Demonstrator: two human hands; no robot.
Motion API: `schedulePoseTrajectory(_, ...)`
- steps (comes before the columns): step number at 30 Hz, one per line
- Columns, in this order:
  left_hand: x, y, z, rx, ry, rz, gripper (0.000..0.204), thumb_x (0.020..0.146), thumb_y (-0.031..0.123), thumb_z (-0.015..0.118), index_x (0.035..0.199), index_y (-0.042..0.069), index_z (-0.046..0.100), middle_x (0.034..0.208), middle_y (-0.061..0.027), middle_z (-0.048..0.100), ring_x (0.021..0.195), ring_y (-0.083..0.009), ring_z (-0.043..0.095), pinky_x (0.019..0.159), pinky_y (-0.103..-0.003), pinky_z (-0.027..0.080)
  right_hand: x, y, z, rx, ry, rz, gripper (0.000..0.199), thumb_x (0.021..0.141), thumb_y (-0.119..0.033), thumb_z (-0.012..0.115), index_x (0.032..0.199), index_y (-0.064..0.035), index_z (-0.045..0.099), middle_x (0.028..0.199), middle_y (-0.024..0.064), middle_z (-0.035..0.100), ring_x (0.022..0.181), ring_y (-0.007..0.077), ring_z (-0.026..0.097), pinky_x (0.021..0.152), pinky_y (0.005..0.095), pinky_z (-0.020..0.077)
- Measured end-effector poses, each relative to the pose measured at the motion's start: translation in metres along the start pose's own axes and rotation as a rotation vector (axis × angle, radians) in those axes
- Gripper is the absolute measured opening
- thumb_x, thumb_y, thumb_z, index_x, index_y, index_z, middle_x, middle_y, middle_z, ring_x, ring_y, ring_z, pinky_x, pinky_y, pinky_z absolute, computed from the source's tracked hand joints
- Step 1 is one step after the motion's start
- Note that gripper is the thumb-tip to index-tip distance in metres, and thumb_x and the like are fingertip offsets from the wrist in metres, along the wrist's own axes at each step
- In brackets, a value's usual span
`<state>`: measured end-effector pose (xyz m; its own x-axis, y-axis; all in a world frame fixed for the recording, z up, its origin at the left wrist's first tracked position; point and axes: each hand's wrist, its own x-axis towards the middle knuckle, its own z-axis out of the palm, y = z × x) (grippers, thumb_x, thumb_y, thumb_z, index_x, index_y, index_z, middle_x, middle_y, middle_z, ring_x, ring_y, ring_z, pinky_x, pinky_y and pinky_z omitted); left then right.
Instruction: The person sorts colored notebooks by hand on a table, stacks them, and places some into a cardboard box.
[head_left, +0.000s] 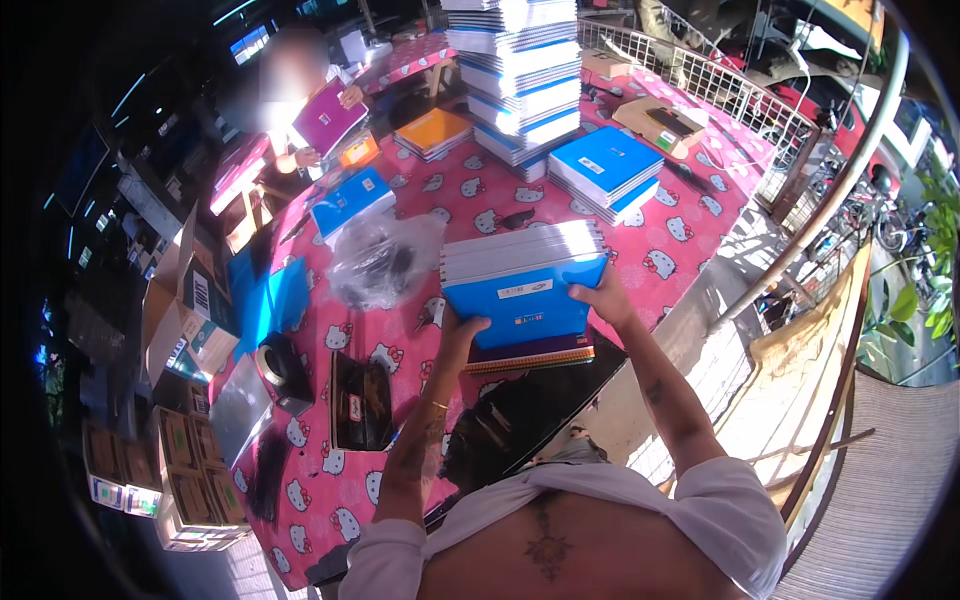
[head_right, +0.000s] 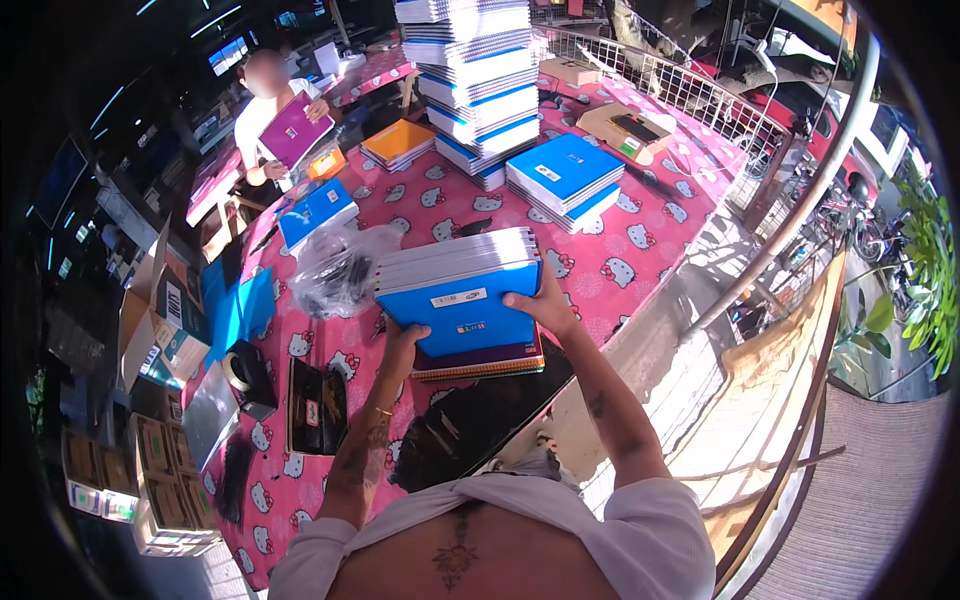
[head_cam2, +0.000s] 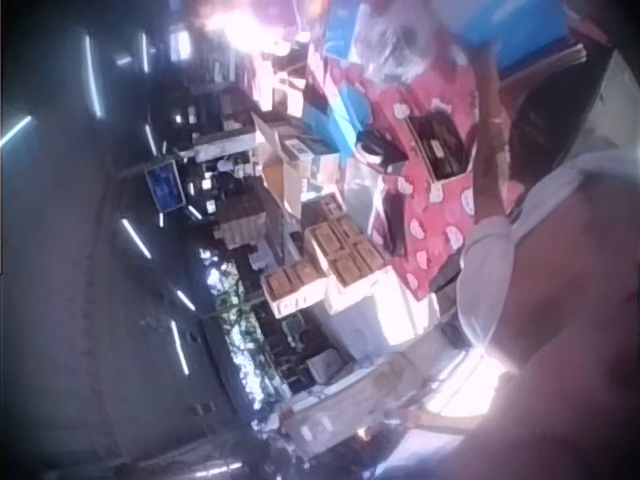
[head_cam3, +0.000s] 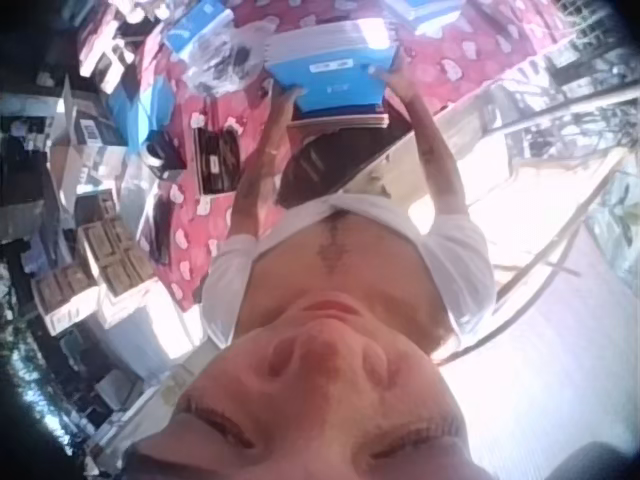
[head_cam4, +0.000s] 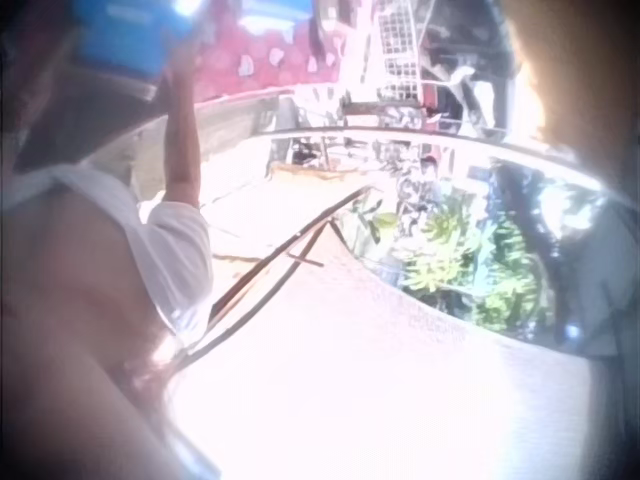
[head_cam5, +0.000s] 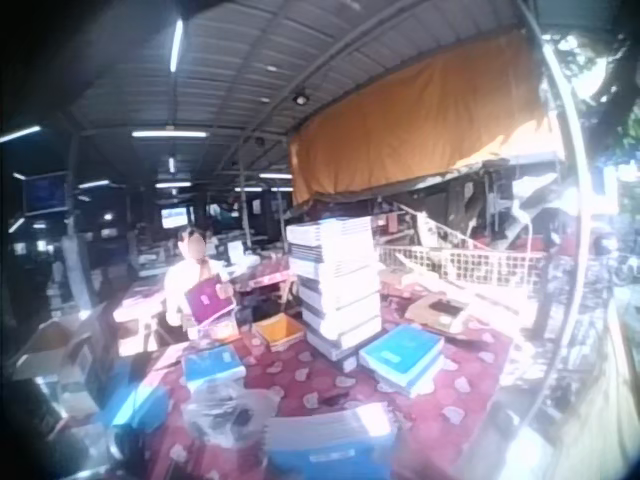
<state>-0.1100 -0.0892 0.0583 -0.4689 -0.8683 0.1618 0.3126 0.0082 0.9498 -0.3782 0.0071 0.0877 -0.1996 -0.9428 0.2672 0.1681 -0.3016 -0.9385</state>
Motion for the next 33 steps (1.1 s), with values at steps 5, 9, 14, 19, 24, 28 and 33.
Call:
schedulePoseTrajectory(5, 0.004, -0.008, 0.027, 0.063, 0.181, 0.012, 0.051, 0.072, 0.005, 0.065, 0.121, 0.000, 0.052, 0.106, -0.0072, 0.057, 0.095, -0.0178, 0.055, 0.084, -0.033, 0.047, -0.004, 0.029, 0.001, -0.055, 0.115, -0.027, 0.103, 0.070, -0.028, 0.090, 0.149, -0.0045, 0.028, 0.133, 0.0148, 0.053, 0.122, 0.0241, 0.053, 0.102, 0.0392, 0.0457)
schedulePoseTrajectory(9, 0.018, -0.001, 0.056, 0.085, 0.391, -0.076, 0.040, 0.071, 0.009, 0.065, 0.110, 0.002, 0.057, 0.096, -0.0068, 0.057, 0.088, -0.0192, 0.057, 0.078, -0.035, 0.049, 0.018, 0.005, -0.016, -0.101, 0.151, 0.117, 0.098, 0.074, -0.036, 0.086, 0.146, 0.0014, 0.032, 0.131, 0.0201, 0.055, 0.120, 0.0283, 0.056, 0.099, 0.0414, 0.0485)
schedulePoseTrajectory(14, 0.066, 0.018, 0.124, -0.173, 0.321, -0.380, 0.038, 0.073, 0.013, 0.066, 0.109, 0.004, 0.058, 0.101, -0.0091, 0.058, 0.094, -0.0230, 0.058, 0.082, -0.042, 0.050, 0.064, -0.058, -0.068, -0.162, 0.113, 0.252, 0.104, 0.075, -0.047, 0.084, 0.144, 0.0097, 0.031, 0.132, 0.0270, 0.054, 0.115, 0.0338, 0.060, 0.095, 0.0428, 0.0525)
schedulePoseTrajectory(19, 0.174, -0.014, 0.200, -0.144, 0.109, -0.340, 0.042, 0.079, 0.020, 0.070, 0.116, 0.004, 0.058, 0.113, -0.0113, 0.060, 0.100, -0.0253, 0.061, 0.084, -0.043, 0.053, 0.151, -0.080, -0.203, -0.273, 0.140, 0.447, 0.113, 0.075, -0.057, 0.080, 0.147, 0.0116, 0.025, 0.137, 0.0302, 0.049, 0.123, 0.0387, 0.056, 0.099, 0.0496, 0.0503)
schedulePoseTrajectory(24, 0.291, -0.069, 0.248, 0.242, 0.177, 0.101, 0.062, 0.080, 0.024, 0.081, 0.124, -0.007, 0.049, 0.115, -0.0174, 0.062, 0.090, -0.0238, 0.068, 0.074, -0.031, 0.056, 0.265, -0.092, -0.305, -0.361, -0.087, 0.560, 0.104, 0.075, -0.064, 0.075, 0.145, 0.0037, 0.038, 0.140, 0.0283, 0.049, 0.128, 0.0396, 0.052, 0.101, 0.0521, 0.0483)
schedulePoseTrajectory(28, 0.343, -0.088, 0.283, 0.397, 0.380, -0.016, 0.076, 0.078, 0.025, 0.083, 0.130, -0.009, 0.038, 0.115, -0.0221, 0.061, 0.094, -0.0244, 0.068, 0.070, -0.033, 0.058, 0.326, -0.079, -0.358, -0.422, -0.100, 0.591, 0.096, 0.075, -0.060, 0.078, 0.140, 0.0038, 0.046, 0.132, 0.0266, 0.057, 0.118, 0.0368, 0.060, 0.097, 0.0464, 0.0526)
schedulePoseTrajectory(33, 0.366, -0.108, 0.280, 0.450, 0.501, -0.242, 0.089, 0.072, 0.036, 0.086, 0.129, -0.012, 0.036, 0.117, -0.0271, 0.059, 0.101, -0.0317, 0.066, 0.085, -0.037, 0.055, 0.362, -0.049, -0.362, -0.587, -0.124, 0.640, 0.088, 0.073, -0.060, 0.079, 0.129, 0.0052, 0.059, 0.118, 0.0236, 0.067, 0.108, 0.0341, 0.066, 0.095, 0.0428, 0.0536)
